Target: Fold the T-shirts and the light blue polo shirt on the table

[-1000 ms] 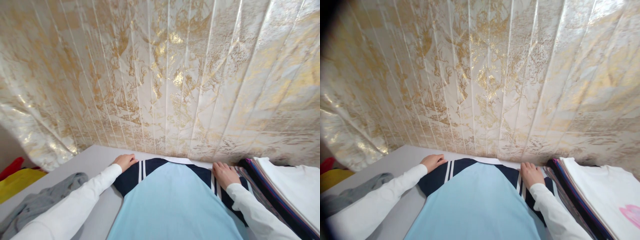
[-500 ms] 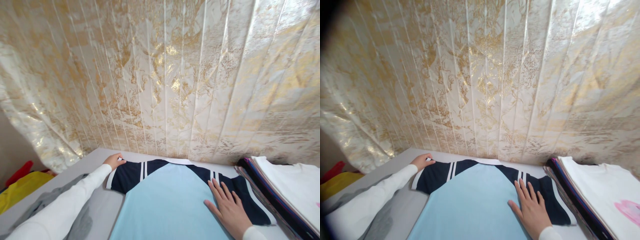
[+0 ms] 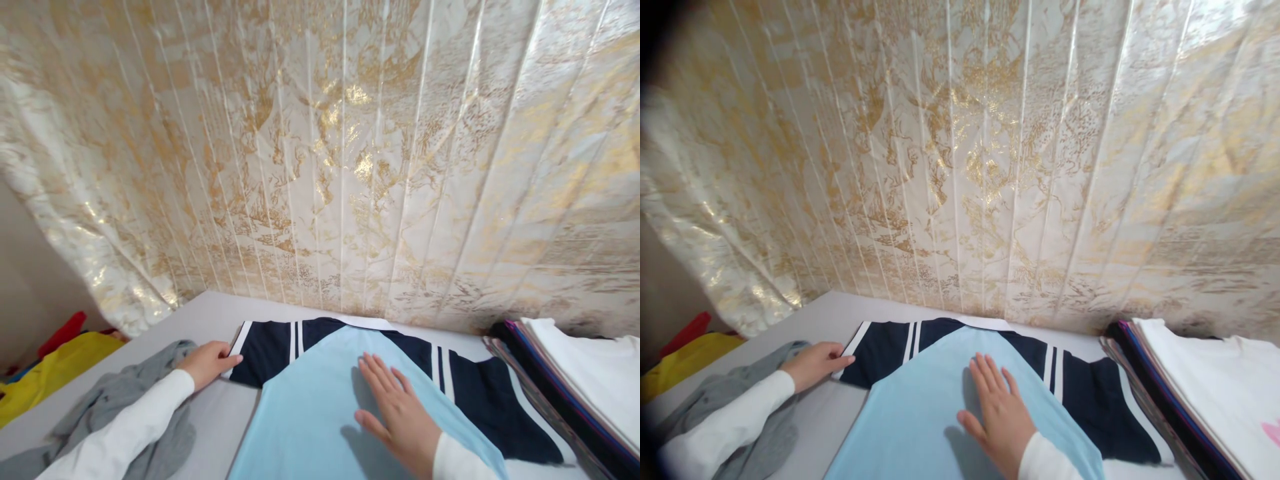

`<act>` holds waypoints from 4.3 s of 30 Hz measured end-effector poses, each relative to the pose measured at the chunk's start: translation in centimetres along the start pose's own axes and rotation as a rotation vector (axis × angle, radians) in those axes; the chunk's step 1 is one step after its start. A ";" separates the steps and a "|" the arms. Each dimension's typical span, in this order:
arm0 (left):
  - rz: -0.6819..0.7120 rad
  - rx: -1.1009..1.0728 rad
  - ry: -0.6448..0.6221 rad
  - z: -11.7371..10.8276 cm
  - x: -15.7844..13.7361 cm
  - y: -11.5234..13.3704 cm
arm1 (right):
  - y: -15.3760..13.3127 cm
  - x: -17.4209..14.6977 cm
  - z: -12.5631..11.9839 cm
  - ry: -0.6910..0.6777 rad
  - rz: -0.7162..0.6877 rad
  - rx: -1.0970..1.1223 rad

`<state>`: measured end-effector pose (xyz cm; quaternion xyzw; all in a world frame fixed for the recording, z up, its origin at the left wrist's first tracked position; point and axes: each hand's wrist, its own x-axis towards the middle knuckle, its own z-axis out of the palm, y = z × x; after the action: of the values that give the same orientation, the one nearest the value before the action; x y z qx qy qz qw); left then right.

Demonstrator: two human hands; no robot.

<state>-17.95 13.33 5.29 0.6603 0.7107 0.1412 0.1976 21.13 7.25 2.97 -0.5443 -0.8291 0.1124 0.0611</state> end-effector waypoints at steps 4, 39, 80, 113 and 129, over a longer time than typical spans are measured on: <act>0.006 -0.206 -0.056 0.7 -0.9 0.1 | -6.2 3.7 -0.2 -0.044 -0.137 0.159; 0.000 0.441 0.064 8.1 0.9 7.2 | -3.3 15.0 3.8 0.217 -0.039 0.219; 0.235 0.054 0.099 10.7 8.8 18.0 | 6.2 11.7 -2.8 0.345 0.335 0.032; 0.206 0.151 0.257 11.1 9.1 15.6 | 4.2 17.1 0.0 0.409 0.251 0.453; 0.817 0.252 0.003 15.3 8.1 29.0 | 16.0 4.1 -4.2 0.195 0.321 0.071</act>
<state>14.39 23.00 4.47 0.9063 0.4028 0.1206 0.0421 34.64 17.65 2.92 -0.6752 -0.7174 0.0965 0.1416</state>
